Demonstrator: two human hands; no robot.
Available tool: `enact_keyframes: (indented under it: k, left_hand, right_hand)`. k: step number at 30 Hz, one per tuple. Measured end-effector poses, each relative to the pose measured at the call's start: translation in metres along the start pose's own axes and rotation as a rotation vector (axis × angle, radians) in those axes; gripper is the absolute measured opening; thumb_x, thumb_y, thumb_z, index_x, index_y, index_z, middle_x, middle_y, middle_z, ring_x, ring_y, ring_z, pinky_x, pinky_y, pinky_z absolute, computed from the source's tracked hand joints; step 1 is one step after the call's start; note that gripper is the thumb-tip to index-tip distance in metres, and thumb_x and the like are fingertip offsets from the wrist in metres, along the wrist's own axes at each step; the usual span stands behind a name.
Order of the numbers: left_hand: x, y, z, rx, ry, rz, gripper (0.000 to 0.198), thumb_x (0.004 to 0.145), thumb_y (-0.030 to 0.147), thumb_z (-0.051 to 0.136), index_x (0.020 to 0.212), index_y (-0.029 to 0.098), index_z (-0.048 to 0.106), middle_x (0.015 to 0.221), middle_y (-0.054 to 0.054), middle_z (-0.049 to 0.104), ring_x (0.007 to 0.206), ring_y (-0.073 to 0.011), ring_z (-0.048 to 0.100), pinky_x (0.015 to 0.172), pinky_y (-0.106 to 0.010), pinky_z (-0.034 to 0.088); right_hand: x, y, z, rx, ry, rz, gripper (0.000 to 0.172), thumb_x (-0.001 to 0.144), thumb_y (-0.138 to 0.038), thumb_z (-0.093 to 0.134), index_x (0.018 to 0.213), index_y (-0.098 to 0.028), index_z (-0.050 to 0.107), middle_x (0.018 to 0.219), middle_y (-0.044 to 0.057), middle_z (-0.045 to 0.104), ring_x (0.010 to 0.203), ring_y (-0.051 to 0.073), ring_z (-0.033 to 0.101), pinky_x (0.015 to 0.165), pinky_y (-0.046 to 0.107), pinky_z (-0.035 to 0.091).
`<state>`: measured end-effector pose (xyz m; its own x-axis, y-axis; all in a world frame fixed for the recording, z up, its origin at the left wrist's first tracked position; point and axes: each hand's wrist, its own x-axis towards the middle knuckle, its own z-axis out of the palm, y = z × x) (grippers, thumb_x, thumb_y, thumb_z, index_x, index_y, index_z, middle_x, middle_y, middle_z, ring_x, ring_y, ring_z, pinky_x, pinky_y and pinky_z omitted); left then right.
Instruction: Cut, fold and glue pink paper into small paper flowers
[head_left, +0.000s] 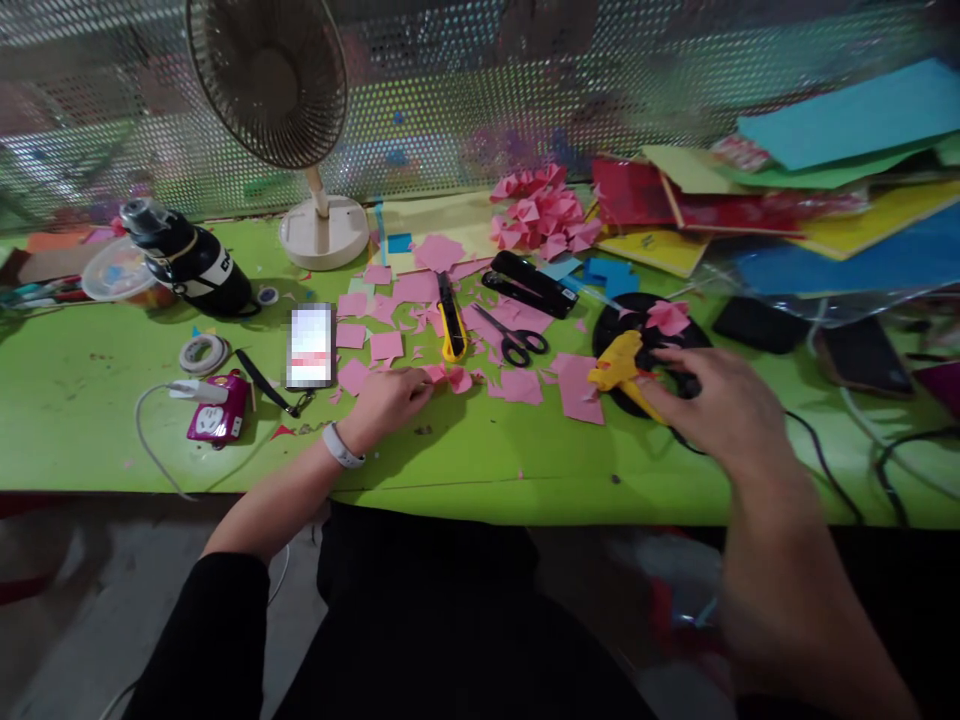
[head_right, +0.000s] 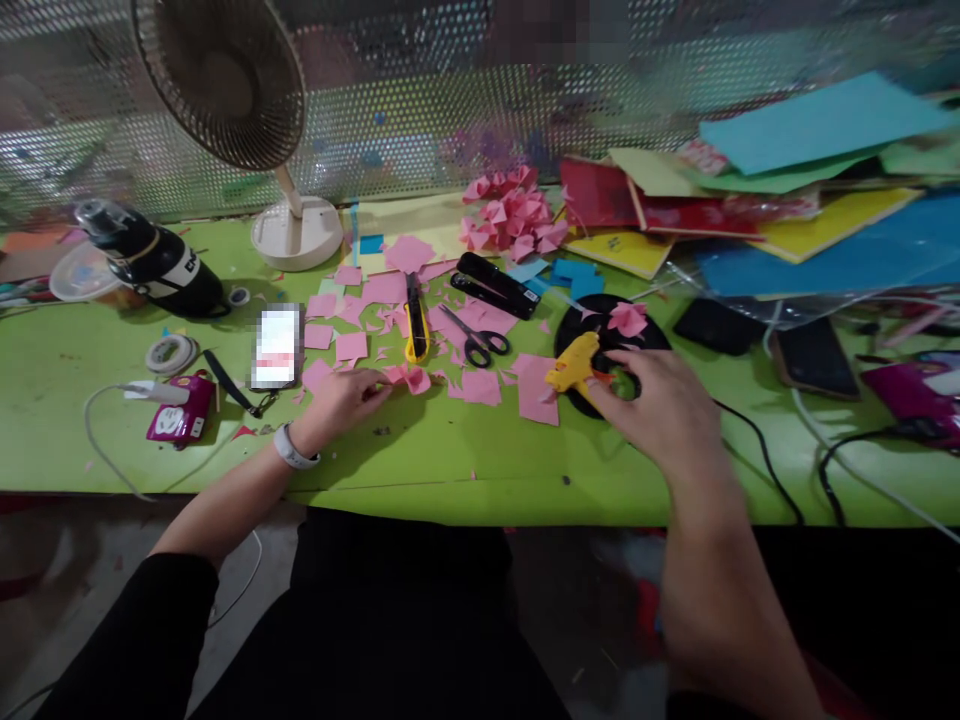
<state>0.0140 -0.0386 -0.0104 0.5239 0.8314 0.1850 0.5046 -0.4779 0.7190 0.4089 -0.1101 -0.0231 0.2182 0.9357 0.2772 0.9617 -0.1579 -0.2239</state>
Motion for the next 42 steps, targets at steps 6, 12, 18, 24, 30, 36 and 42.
enact_keyframes:
  k: [6,12,18,24,30,36,42]
  left_hand:
    - [-0.001,0.012,-0.028,0.201,0.106,0.079,0.022,0.095,0.033,0.060,0.098,0.018,0.076,0.088,-0.008,0.076,0.063,-0.0117,0.059,0.058,-0.024,0.040]
    - [0.001,0.011,-0.030,0.102,0.094,0.044,0.022,0.095,0.034,0.062,0.095,0.018,0.076,0.086,-0.007,0.076,0.068,-0.0131,0.063,0.061,-0.025,0.043]
    - [0.004,0.009,-0.027,-0.128,0.117,-0.016,0.025,0.093,0.038,0.065,0.092,0.015,0.075,0.079,-0.007,0.073,0.063,-0.0113,0.060,0.057,-0.024,0.045]
    - [0.003,0.012,-0.026,-0.397,0.085,-0.060,0.031,0.088,0.045,0.072,0.093,0.014,0.075,0.074,-0.006,0.070,0.061,-0.0099,0.061,0.053,-0.022,0.047]
    - [0.003,0.010,-0.023,-0.443,0.058,-0.067,0.031,0.088,0.045,0.073,0.095,0.015,0.076,0.076,-0.005,0.071,0.060,-0.0092,0.062,0.053,-0.021,0.050]
    - [0.003,0.009,-0.024,-0.426,0.081,-0.051,0.029,0.089,0.043,0.073,0.095,0.015,0.076,0.077,-0.006,0.071,0.061,-0.0090,0.063,0.053,-0.020,0.050]
    - [0.004,0.005,-0.023,-0.441,0.065,-0.040,0.030,0.088,0.043,0.073,0.095,0.014,0.076,0.074,-0.005,0.071,0.058,-0.0081,0.063,0.049,-0.018,0.050]
  right_hand:
    - [0.001,0.006,0.005,-0.139,-0.260,-0.064,0.050,0.077,-0.038,0.068,0.119,-0.010,0.066,0.120,0.022,0.068,0.116,0.035,0.061,0.100,0.042,0.046]
    - [0.007,0.004,0.008,-0.194,-0.286,0.003,0.048,0.073,-0.040,0.073,0.113,-0.013,0.067,0.112,0.019,0.065,0.106,0.033,0.062,0.089,0.040,0.049]
    - [0.006,0.003,0.010,0.072,0.025,0.181,0.039,0.062,-0.042,0.075,0.092,-0.025,0.056,0.100,0.015,0.065,0.098,0.034,0.063,0.080,0.045,0.050]
    - [0.008,-0.034,-0.009,0.836,0.183,0.410,0.064,0.045,-0.060,0.082,0.088,-0.027,0.048,0.083,0.004,0.061,0.059,0.019,0.057,0.057,0.041,0.051]
    - [0.016,-0.054,-0.002,0.453,0.227,0.284,0.053,0.055,-0.051,0.075,0.095,-0.023,0.054,0.091,0.009,0.067,0.081,0.028,0.066,0.079,0.048,0.057]
    - [-0.011,-0.061,0.024,0.234,0.250,0.163,0.046,0.065,-0.048,0.067,0.098,-0.023,0.045,0.105,0.022,0.065,0.101,0.038,0.064,0.093,0.051,0.050]
    - [-0.019,-0.048,0.050,0.346,0.152,0.231,0.056,0.060,-0.060,0.069,0.095,-0.027,0.040,0.092,0.012,0.060,0.085,0.033,0.061,0.078,0.048,0.051]
